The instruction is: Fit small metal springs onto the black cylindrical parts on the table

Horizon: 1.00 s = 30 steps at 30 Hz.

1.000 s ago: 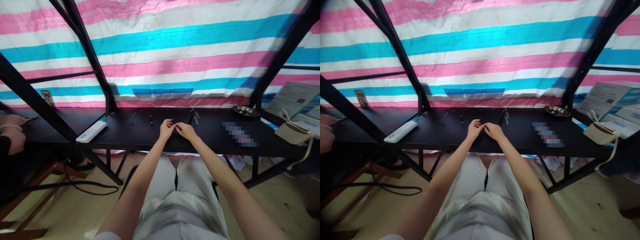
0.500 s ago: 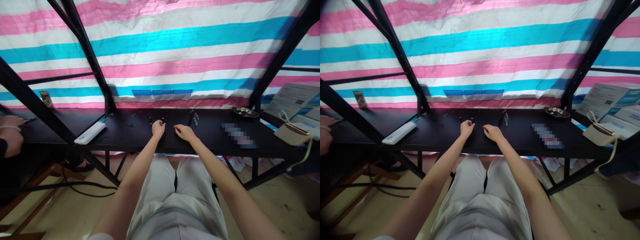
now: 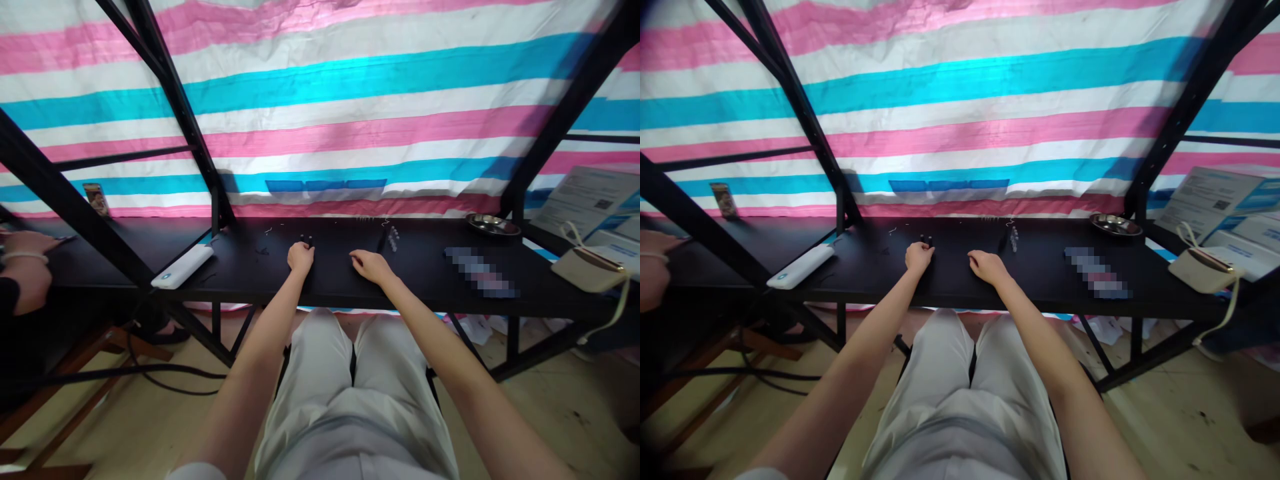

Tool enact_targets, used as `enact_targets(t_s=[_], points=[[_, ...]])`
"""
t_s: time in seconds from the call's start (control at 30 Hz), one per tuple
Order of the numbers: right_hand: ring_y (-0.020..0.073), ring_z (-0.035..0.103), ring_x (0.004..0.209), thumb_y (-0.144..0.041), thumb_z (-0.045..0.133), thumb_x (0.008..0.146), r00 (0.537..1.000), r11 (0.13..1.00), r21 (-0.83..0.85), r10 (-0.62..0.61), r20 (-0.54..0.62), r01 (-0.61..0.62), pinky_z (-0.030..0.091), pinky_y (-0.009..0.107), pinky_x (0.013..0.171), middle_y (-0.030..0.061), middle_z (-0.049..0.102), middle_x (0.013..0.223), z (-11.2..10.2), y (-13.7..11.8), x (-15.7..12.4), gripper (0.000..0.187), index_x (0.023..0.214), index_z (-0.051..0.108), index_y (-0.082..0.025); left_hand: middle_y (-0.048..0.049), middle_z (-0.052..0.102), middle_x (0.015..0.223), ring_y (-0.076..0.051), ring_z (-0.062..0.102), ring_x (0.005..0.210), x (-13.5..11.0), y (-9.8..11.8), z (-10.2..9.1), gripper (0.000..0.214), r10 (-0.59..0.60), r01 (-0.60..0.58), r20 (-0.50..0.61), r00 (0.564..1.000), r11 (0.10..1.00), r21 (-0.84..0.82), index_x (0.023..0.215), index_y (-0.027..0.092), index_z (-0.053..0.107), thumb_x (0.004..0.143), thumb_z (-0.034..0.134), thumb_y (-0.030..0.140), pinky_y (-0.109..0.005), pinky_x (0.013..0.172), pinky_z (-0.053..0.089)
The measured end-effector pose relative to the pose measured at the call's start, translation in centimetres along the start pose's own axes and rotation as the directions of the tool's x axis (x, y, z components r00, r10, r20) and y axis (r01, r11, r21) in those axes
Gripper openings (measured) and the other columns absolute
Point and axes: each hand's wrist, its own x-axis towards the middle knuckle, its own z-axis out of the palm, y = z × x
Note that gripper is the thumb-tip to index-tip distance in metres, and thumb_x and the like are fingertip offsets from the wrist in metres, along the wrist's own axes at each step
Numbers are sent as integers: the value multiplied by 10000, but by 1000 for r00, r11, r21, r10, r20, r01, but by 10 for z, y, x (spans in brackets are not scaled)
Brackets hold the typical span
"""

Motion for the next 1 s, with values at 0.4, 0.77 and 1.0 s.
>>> enact_targets(t_s=[0.4,0.77,1.0], points=[[162,628,851,-238,407,852,1000,1000,-5,3,16,-3,458,255,749,47,665,1021,-2,-1,0,299,1066,609,-186,-55,692,932,-205,626,903,4,-1,6,221,-30,29,-26,999,999,-35,906,223,685,736,599,335,-276,764,462],[157,620,838,-236,408,844,1000,1000,5,10,5,-10,441,246,727,44,672,976,-3,-2,-1,281,1016,626,-193,-84,681,964,-220,617,933,4,1,5,274,-13,14,-43,999,1000,22,967,218,684,748,592,354,-293,782,465],[151,607,708,-281,462,796,990,992,67,116,-84,-111,425,243,656,22,669,779,-10,2,-4,245,940,643,-198,-88,679,960,-232,622,918,6,2,6,268,-39,40,-35,999,999,33,945,224,689,742,597,373,-306,773,471]])
